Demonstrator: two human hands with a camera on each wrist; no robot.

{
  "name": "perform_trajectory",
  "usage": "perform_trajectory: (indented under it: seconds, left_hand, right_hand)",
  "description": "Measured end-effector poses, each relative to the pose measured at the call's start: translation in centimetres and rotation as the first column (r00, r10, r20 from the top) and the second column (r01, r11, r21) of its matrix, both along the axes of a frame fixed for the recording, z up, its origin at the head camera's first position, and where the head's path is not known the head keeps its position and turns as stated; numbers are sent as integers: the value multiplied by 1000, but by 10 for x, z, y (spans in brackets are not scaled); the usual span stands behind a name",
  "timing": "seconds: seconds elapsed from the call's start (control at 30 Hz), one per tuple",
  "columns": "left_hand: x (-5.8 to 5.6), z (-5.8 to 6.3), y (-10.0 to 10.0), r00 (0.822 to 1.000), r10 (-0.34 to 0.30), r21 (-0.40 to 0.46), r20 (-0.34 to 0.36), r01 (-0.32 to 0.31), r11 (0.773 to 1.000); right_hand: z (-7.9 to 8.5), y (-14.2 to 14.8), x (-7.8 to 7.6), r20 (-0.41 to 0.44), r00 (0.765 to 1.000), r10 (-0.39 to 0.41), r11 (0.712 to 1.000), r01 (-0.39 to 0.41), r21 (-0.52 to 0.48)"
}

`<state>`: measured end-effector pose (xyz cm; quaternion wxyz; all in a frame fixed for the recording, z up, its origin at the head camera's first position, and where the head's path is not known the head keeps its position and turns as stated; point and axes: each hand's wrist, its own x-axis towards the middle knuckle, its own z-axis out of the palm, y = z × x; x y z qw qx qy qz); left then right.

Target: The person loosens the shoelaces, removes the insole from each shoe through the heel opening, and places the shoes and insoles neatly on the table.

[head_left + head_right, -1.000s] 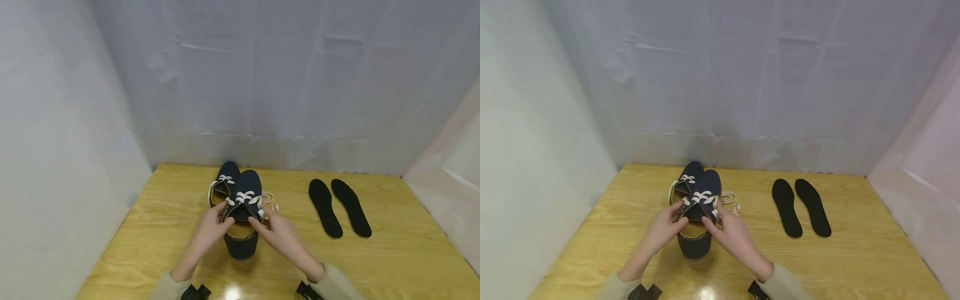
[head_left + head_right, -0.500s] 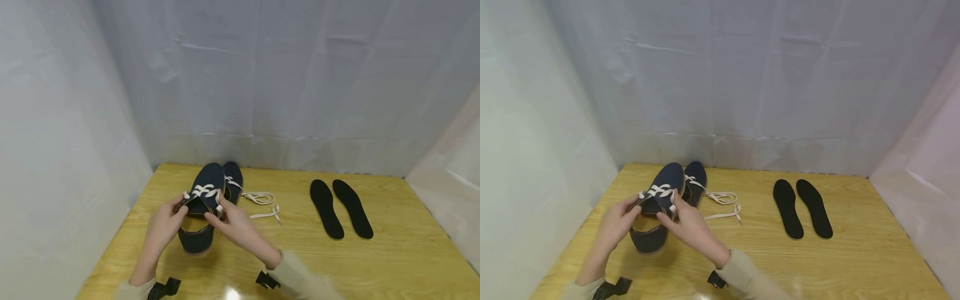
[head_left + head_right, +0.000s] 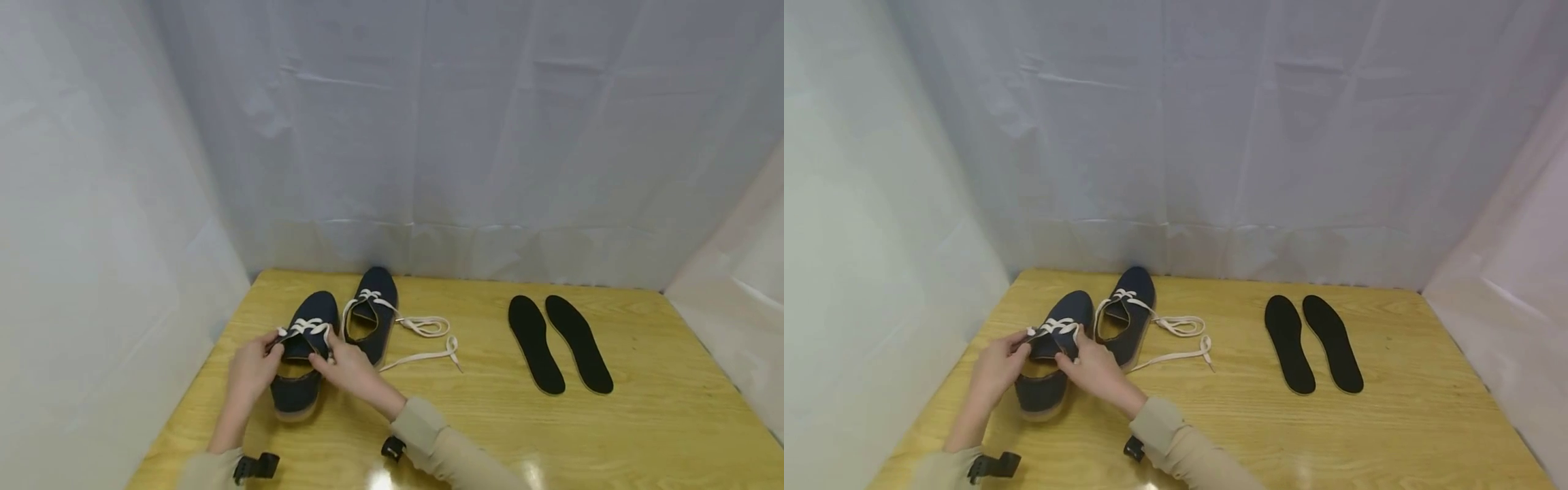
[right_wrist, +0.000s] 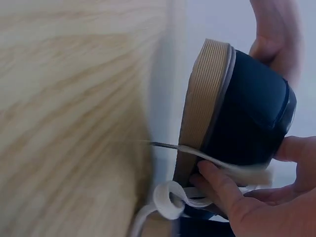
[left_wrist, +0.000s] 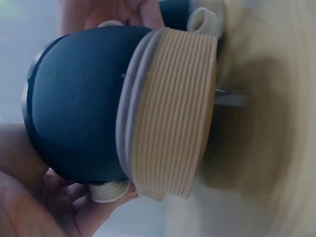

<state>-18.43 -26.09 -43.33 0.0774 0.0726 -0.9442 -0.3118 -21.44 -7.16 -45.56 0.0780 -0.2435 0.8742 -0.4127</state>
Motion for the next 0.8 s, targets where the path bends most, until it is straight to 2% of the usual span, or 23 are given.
perform_trajectory:
  seconds: [0.13,0.3,0.43,0.53,0.63,0.73,0.8]
  left_hand:
    - [-10,-13,3,1000,18,44,-1,-18,999]
    - [-23,-19,7,999,34,54,-21,-33,998]
    - [-27,-21,8,1000,7,63,-15,-6,998]
    - [-21,-21,7,999,-50,141,19,47,989]
    - [-9,-23,6,989,-130,223,74,111,968]
    - [5,-26,4,973,-196,250,120,162,955]
    - [11,-29,4,965,-225,251,134,187,950]
  right_hand:
    - [-9,2,-1,-9,1000,-1,1000,1,24]
    - [-7,9,4,-9,1000,11,999,-10,32]
    - [-2,18,11,-114,993,13,997,-5,73]
    - [3,29,14,-212,977,-5,999,13,38]
    - [7,41,12,-274,960,-65,997,51,-58]
    - [12,54,7,-301,944,-137,984,94,-153]
    - [16,61,3,-296,940,-168,979,124,-160]
